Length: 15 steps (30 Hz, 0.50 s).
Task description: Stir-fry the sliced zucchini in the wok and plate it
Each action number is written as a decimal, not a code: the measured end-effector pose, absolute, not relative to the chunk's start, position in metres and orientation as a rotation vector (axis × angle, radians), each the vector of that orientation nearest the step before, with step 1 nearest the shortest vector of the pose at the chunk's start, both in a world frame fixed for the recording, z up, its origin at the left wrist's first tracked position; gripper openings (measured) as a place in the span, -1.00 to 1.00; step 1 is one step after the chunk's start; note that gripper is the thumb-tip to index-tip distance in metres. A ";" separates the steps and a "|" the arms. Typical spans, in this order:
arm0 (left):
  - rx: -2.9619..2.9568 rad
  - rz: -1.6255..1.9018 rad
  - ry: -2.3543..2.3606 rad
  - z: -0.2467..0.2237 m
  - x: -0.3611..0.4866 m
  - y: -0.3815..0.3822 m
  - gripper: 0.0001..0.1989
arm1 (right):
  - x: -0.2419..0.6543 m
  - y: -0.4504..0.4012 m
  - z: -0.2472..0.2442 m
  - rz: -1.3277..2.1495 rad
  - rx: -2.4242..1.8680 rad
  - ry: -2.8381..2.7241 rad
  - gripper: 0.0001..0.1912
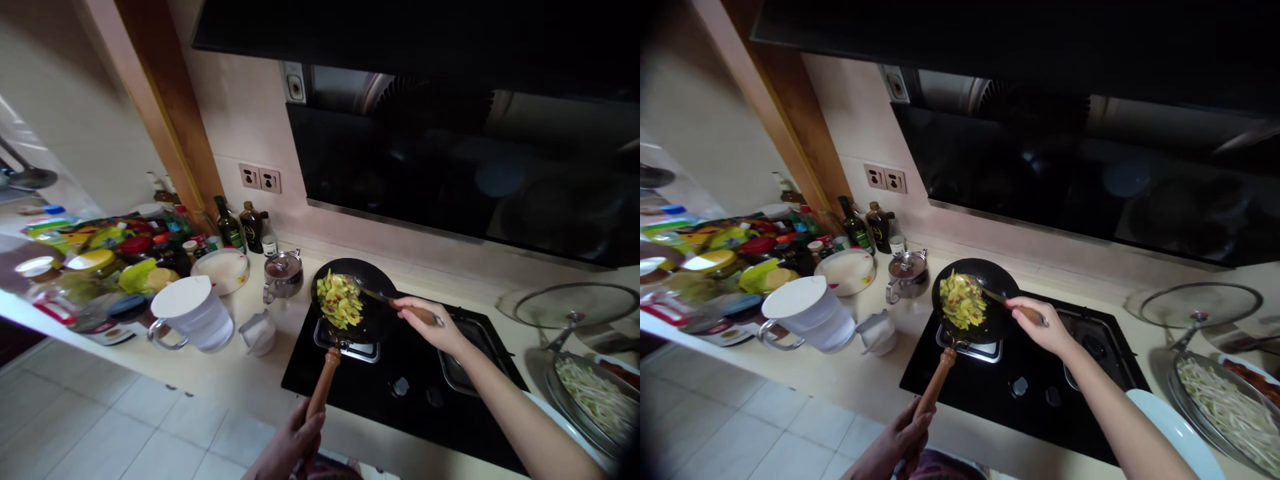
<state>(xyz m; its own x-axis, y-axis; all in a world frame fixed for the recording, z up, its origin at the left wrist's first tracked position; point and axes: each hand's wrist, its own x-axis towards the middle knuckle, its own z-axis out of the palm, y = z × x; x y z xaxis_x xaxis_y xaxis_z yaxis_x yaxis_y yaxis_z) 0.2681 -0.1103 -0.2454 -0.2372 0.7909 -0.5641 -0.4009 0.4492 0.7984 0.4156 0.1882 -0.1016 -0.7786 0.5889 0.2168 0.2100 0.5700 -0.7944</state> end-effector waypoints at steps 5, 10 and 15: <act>0.386 1.168 1.400 -0.240 0.268 -0.111 -0.34 | 0.407 0.166 -0.109 0.555 -0.352 -2.567 -0.73; 0.370 1.169 1.395 -0.234 0.269 -0.111 -0.34 | 0.406 0.139 -0.142 0.449 -0.159 -2.734 -0.73; 0.406 1.189 1.382 -0.225 0.269 -0.113 -0.37 | 0.451 0.107 -0.063 0.426 -0.131 -2.983 -0.69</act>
